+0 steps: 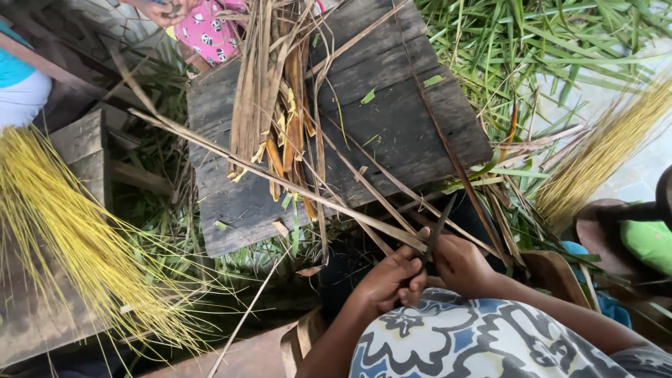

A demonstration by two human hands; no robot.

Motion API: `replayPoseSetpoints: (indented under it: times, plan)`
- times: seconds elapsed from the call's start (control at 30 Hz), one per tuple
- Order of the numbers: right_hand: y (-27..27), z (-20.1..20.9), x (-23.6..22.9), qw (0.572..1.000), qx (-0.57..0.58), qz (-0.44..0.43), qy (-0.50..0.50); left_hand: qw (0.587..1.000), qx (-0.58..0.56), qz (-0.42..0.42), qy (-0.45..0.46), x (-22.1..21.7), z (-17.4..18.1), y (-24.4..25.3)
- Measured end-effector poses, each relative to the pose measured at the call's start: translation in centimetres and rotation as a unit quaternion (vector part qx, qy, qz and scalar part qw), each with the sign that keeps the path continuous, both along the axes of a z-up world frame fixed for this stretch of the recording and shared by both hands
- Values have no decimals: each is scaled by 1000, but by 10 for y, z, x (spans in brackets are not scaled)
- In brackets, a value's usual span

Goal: Stripping and cleaning plant fibers using a knife on a wooden workbench

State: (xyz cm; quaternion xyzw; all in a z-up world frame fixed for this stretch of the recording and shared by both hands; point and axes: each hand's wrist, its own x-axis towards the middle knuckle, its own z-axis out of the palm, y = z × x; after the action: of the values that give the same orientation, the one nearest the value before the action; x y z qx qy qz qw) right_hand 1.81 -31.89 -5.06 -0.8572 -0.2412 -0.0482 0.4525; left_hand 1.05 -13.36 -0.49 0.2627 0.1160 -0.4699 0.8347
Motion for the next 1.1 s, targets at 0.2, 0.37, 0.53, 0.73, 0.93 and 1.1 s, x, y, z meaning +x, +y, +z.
replayPoseSetpoints:
  times: [0.2, 0.37, 0.53, 0.73, 0.93, 1.1]
  plan:
    - [-14, -35, -4, 790, 373, 79, 480, 989, 104, -58, -83, -1, 4, 16]
    - [-15, -41, -4, 735, 406, 9, 543, 987, 128, -50, -86, -4, -3, 11]
    - [-10, -48, -13, 884, 285, -50, 367, 907, 241, -8, -345, -7, -4, -7]
    - [6, -36, -24, 790, 462, -72, 397, 835, 356, 104, -407, -9, -21, -14]
    - [5, -18, -20, 787, 487, -91, 367, 971, 109, 36, -209, -11, -26, -7]
    - [-13, -18, -17, 644, 497, -30, 581, 996, -76, -17, -52, -11, -12, 8]
